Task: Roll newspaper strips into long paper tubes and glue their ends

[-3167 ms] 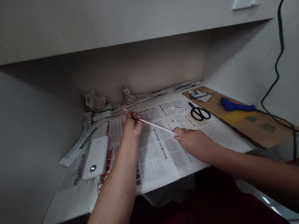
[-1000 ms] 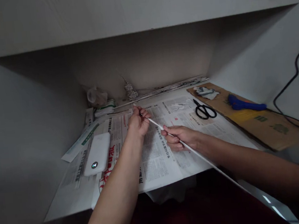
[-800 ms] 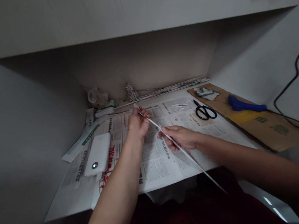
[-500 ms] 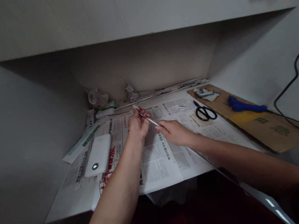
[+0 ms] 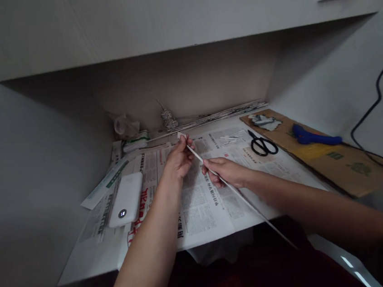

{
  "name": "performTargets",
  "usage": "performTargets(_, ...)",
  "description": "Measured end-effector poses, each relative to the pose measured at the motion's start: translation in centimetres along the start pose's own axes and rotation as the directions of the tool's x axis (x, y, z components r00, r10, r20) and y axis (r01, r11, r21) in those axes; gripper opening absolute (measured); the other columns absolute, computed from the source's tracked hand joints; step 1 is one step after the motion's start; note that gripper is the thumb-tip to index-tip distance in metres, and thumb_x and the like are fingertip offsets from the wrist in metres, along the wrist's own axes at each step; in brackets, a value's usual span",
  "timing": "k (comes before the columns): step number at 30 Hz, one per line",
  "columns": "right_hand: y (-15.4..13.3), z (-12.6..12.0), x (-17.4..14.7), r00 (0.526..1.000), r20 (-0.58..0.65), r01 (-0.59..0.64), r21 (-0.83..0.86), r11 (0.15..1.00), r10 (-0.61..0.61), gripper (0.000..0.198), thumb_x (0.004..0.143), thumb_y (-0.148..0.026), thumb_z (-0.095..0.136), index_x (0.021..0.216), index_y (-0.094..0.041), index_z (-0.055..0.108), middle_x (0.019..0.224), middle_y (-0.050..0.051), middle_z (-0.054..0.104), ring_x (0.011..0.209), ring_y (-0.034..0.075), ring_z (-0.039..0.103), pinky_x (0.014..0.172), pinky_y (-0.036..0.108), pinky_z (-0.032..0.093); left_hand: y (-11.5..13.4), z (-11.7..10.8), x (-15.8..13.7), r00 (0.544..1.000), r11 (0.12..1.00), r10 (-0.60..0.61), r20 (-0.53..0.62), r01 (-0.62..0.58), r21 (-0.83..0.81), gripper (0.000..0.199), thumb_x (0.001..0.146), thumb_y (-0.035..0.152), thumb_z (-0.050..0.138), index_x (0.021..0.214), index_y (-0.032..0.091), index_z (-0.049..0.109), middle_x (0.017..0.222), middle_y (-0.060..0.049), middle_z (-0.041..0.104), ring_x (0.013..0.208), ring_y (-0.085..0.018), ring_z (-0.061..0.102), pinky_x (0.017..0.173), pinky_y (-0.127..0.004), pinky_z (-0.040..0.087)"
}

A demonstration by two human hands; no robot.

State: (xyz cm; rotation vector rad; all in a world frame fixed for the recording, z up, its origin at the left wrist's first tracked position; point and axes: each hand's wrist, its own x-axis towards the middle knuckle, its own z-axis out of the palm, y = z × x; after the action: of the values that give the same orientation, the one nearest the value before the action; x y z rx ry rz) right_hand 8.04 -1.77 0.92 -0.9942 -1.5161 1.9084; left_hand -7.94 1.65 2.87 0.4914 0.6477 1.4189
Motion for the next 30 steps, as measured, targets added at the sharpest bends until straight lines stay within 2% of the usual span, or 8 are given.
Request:
performTargets(7, -0.6, -0.3, -0.1, 0.970, -0.161, 0.095, -0.435, 0.895, -0.181, 0.032, 0.088, -0.044, 0.046, 0.070, -0.018, 0.051, 0.042, -0.007, 0.040, 0.033, 0.007, 0.037, 0.036, 0.020, 0.028, 0.2, 0.0, 0.0, 1.000, 1.000, -0.021, -0.008, 0.021, 0.000, 0.009, 0.082, 0.019, 0.059, 0.085, 0.011, 0.061, 0.072, -0.003, 0.063, 0.056, -0.007, 0.060, 0.038, -0.010, 0.042)
performTargets(11, -0.6, -0.2, -0.5, 0.998, -0.037, 0.045, -0.074, 0.996, -0.048, 0.033, 0.090, -0.046, 0.040, 0.072, -0.020, 0.045, 0.041, -0.008, 0.033, 0.032, 0.008, 0.031, 0.036, 0.021, 0.025, 0.1, 0.3, -0.1, 1.000, 0.999, -0.029, -0.003, 0.028, -0.044, 0.012, 0.086, 0.016, 0.052, 0.084, 0.009, 0.062, 0.070, -0.004, 0.062, 0.055, -0.007, 0.060, 0.044, -0.011, 0.049)
performTargets(16, -0.3, 0.1, -1.1, 0.976, 0.214, -0.105, 0.325, 0.940, 0.035, 0.032, 0.092, -0.046, 0.034, 0.071, -0.022, 0.036, 0.043, -0.009, 0.020, 0.035, 0.010, 0.025, 0.038, 0.021, 0.025, 0.2, 0.6, -0.3, 0.997, 0.992, -0.062, 0.037, 0.066, -0.112, 0.016, 0.087, 0.018, 0.050, 0.084, 0.009, 0.063, 0.066, -0.002, 0.059, 0.056, -0.005, 0.058, 0.048, -0.009, 0.049)
performTargets(20, -0.7, 0.0, -0.9, 1.000, -0.005, 0.027, -0.049, 0.998, -0.027, 0.035, 0.086, -0.055, 0.040, 0.078, -0.021, 0.043, 0.048, -0.007, 0.035, 0.039, 0.010, 0.037, 0.041, 0.022, 0.028, -0.1, 0.6, -0.2, 1.000, 0.998, -0.012, -0.017, 0.011, -0.061, 0.018, 0.088, 0.016, 0.049, 0.080, 0.008, 0.063, 0.065, -0.002, 0.059, 0.055, -0.005, 0.057, 0.050, -0.010, 0.050)
performTargets(23, -1.0, -0.2, -0.3, 0.929, -0.170, 0.185, -0.557, 0.810, -0.329, 0.030, 0.081, -0.049, 0.055, 0.076, -0.020, 0.047, 0.056, -0.003, 0.045, 0.050, 0.012, 0.043, 0.048, 0.023, 0.030, -0.4, 0.4, -0.1, 0.999, 0.999, 0.021, -0.040, -0.022, -0.026, 0.018, 0.087, 0.016, 0.050, 0.075, 0.008, 0.063, 0.067, -0.003, 0.060, 0.057, -0.006, 0.058, 0.052, -0.013, 0.052)
performTargets(25, -1.1, -0.2, 0.1, 0.865, -0.173, 0.231, -0.696, 0.680, -0.470, 0.026, 0.081, -0.042, 0.056, 0.072, -0.020, 0.047, 0.059, -0.001, 0.046, 0.056, 0.012, 0.045, 0.053, 0.024, 0.031, -0.5, 0.2, 0.0, 0.999, 0.999, 0.025, -0.047, -0.026, -0.022, 0.020, 0.087, 0.017, 0.050, 0.073, 0.009, 0.061, 0.067, -0.004, 0.060, 0.057, -0.006, 0.059, 0.052, -0.013, 0.052)
performTargets(27, -0.9, -0.1, 0.5, 0.893, -0.163, 0.242, -0.611, 0.754, -0.419, 0.026, 0.086, -0.043, 0.049, 0.073, -0.020, 0.047, 0.057, -0.002, 0.045, 0.052, 0.011, 0.044, 0.052, 0.024, 0.031, -0.3, 0.1, 0.0, 0.999, 1.000, 0.001, -0.042, -0.002, -0.029, 0.021, 0.088, 0.018, 0.049, 0.073, 0.009, 0.060, 0.066, -0.004, 0.059, 0.056, -0.007, 0.059, 0.050, -0.013, 0.051)
performTargets(30, -0.4, 0.0, 0.7, 0.985, -0.052, 0.154, -0.144, 0.977, -0.163, 0.029, 0.089, -0.047, 0.041, 0.079, -0.020, 0.046, 0.048, -0.007, 0.037, 0.039, 0.009, 0.036, 0.044, 0.022, 0.029, -0.1, 0.0, 0.0, 0.999, 0.997, -0.050, -0.020, 0.049, -0.058, 0.021, 0.089, 0.019, 0.047, 0.075, 0.008, 0.059, 0.065, -0.004, 0.059, 0.054, -0.007, 0.059, 0.045, -0.011, 0.049)
